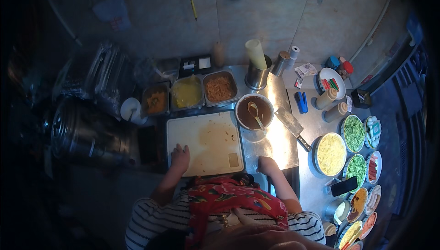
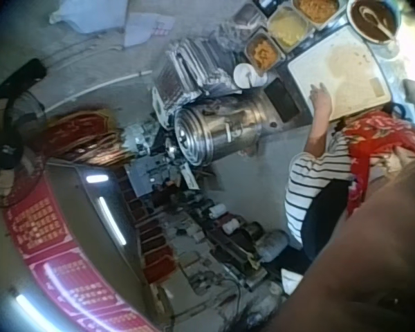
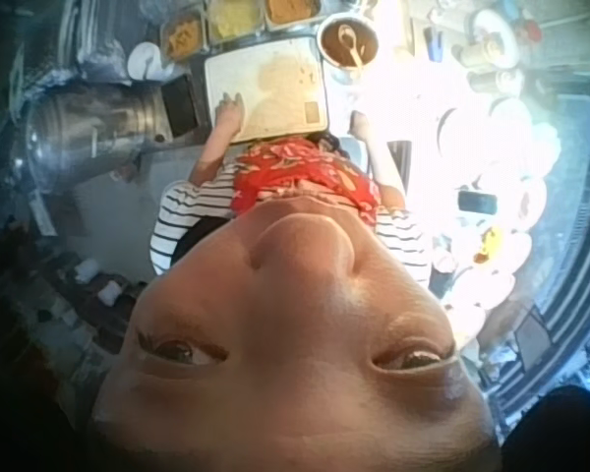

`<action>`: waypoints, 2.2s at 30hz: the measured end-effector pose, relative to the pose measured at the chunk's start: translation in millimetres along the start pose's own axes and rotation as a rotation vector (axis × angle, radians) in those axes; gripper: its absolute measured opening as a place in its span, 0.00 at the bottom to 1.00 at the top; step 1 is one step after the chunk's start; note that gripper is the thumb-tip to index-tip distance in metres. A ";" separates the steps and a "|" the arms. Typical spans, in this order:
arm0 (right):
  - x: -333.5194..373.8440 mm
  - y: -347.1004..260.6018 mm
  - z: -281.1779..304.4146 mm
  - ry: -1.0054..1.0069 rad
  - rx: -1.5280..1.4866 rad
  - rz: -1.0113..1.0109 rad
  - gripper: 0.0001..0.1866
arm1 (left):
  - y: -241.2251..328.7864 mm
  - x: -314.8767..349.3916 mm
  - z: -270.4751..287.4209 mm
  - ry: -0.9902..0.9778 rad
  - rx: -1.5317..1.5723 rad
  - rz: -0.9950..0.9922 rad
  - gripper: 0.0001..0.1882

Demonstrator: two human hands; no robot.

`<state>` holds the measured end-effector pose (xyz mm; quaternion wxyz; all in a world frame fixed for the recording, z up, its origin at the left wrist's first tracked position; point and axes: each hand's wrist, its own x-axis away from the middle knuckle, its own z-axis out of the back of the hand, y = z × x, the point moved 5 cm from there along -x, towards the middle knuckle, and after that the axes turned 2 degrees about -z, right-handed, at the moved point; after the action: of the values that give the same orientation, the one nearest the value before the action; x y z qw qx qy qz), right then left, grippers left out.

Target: The person retrieves a fried chicken piece from a large pot of red sauce, places it on a tray, and layers shredded vegetables, sauces, and fried noodles on top. The person then folds the paper into a wrap, cuts it in half with a cleaver, and places the halves into a plastic bag for serving.

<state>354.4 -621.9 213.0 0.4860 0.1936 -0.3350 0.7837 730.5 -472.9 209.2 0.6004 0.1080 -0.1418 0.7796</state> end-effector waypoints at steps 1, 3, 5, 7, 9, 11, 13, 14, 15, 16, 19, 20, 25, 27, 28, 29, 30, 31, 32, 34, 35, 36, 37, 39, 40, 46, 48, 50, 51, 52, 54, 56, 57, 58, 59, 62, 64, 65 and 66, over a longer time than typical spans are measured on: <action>-0.6 0.8 -0.8 0.008 -0.003 0.002 0.21 | -0.2 -0.7 -0.4 -0.001 0.000 -0.001 0.45; -1.6 2.6 -1.9 0.026 -0.017 -0.007 0.19 | 0.0 -1.0 -1.5 -0.027 -0.003 -0.002 0.44; -2.2 3.6 -2.1 0.037 -0.019 -0.012 0.18 | 0.9 0.0 0.3 -0.011 -0.002 -0.002 0.43; -2.4 3.7 -1.9 0.033 -0.013 -0.010 0.18 | 2.0 1.8 2.2 0.009 0.013 -0.004 0.37; -2.2 3.0 -1.7 0.015 -0.006 -0.002 0.20 | 2.6 3.2 4.3 0.058 0.047 -0.010 0.25; -1.8 2.5 -1.2 0.001 -0.008 -0.002 0.22 | 2.2 3.3 3.2 0.072 0.058 -0.013 0.25; -1.3 2.3 -0.7 -0.005 -0.019 -0.008 0.22 | 0.9 1.9 0.3 0.078 0.038 -0.015 0.30; -1.1 2.0 -0.4 -0.001 -0.010 -0.009 0.22 | 0.3 0.7 -1.6 0.077 0.013 -0.016 0.36; -0.9 1.9 -0.1 0.004 -0.002 -0.008 0.22 | -0.2 -0.4 -3.9 0.067 -0.023 -0.018 0.42; -0.8 1.6 -0.1 0.007 0.008 -0.007 0.22 | -0.8 -1.4 -5.2 0.074 -0.017 -0.016 0.43; -0.7 3.0 -0.2 0.020 -0.013 -0.032 0.17 | -1.1 -2.0 -9.4 0.063 -0.030 -0.013 0.44; -0.7 2.7 -0.5 0.017 -0.017 -0.026 0.17 | -1.0 -1.6 -9.7 0.063 -0.037 -0.011 0.45; -0.8 2.7 -1.6 -0.020 -0.025 -0.022 0.23 | -0.1 1.9 -6.4 0.053 -0.059 -0.012 0.49; -0.3 2.3 -1.0 -0.016 -0.021 -0.025 0.23 | -0.1 2.5 -5.1 0.024 -0.052 -0.014 0.51; 0.0 2.0 -0.8 -0.016 -0.018 -0.026 0.23 | -0.1 2.8 -3.9 0.022 -0.057 -0.012 0.51; 0.5 1.2 -0.3 -0.011 -0.014 -0.020 0.23 | -0.1 3.0 -2.6 0.019 -0.063 -0.010 0.52; 0.9 0.5 -0.1 -0.011 -0.008 -0.015 0.23 | 0.0 3.5 -1.4 0.016 -0.069 -0.007 0.52; 1.3 0.0 -0.1 -0.016 0.000 -0.013 0.23 | 0.3 3.9 0.2 0.021 -0.071 -0.008 0.52; 1.7 -0.2 0.0 -0.017 -0.015 -0.016 0.23 | 0.8 4.5 1.7 0.026 -0.072 -0.009 0.52; 2.4 -0.2 -0.4 -0.027 -0.039 -0.026 0.23 | 1.6 5.7 3.2 0.020 -0.044 -0.008 0.44; 2.6 -0.1 -0.3 -0.024 -0.040 -0.029 0.23 | 1.7 6.2 3.1 0.007 -0.015 -0.006 0.36; 2.7 0.1 -0.4 -0.021 -0.039 -0.032 0.23 | 2.3 6.8 2.8 -0.004 -0.025 -0.010 0.28; 2.8 0.6 -1.1 -0.024 -0.037 -0.038 0.23 | 2.2 7.4 3.6 0.014 0.021 -0.004 0.28; 2.7 0.8 -2.0 -0.019 -0.034 -0.034 0.23 | 2.7 8.0 4.4 0.040 -0.006 -0.012 0.28; 2.6 1.0 -2.7 -0.020 -0.032 -0.033 0.23 | 2.2 8.2 5.2 0.066 0.030 -0.005 0.27; 4.1 0.2 -2.8 0.040 -0.023 -0.015 0.17 | 1.8 9.9 9.9 0.082 0.017 0.021 0.27; 5.8 -1.0 -2.6 0.033 -0.030 -0.001 0.18 | 1.4 10.4 11.4 0.017 0.014 0.048 0.31; 7.4 -2.0 -1.8 0.028 -0.025 0.009 0.19 | 1.8 10.8 14.5 -0.020 0.040 0.063 0.31; 8.1 -2.3 -1.4 0.023 -0.020 0.012 0.21 | 1.7 10.9 16.6 -0.025 0.041 0.071 0.31; 8.6 -2.8 -0.5 0.021 -0.019 0.020 0.22 | 2.1 10.9 17.7 -0.039 0.059 0.076 0.31; 9.0 -3.0 0.5 0.015 -0.021 0.022 0.22 | 2.0 11.5 19.4 -0.053 0.057 0.086 0.32; 8.9 -2.9 0.7 0.009 -0.029 0.024 0.22 | 2.2 12.8 20.3 -0.041 0.068 0.081 0.34; 8.6 -2.5 0.3 0.005 -0.033 0.023 0.22 | 2.1 13.5 20.0 -0.040 0.065 0.079 0.35; 8.5 -1.9 -0.4 0.004 -0.036 0.016 0.23 | 2.0 14.7 19.4 -0.037 0.053 0.075 0.36; 8.3 -2.2 -0.4 0.022 -0.023 0.032 0.21 | 2.0 15.4 18.8 -0.033 0.042 0.070 0.37; 8.4 -1.8 -2.3 0.055 0.005 0.048 0.19 | 1.5 16.7 17.6 -0.006 0.042 0.067 0.37; 8.6 -0.4 -4.6 0.049 0.010 0.028 0.19 | 1.2 15.8 18.3 0.032 0.054 0.071 0.37; 8.5 -0.6 -5.8 0.030 0.001 0.029 0.19 | 1.2 15.4 18.9 0.051 0.061 0.073 0.36; 8.9 -0.3 -6.8 0.023 -0.001 0.020 0.19 | 0.9 14.7 18.0 0.043 0.067 0.080 0.35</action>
<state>350.7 -611.3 214.0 0.4820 0.1806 -0.3318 0.7905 725.8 -466.1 231.0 0.5676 0.1055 -0.1068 0.8095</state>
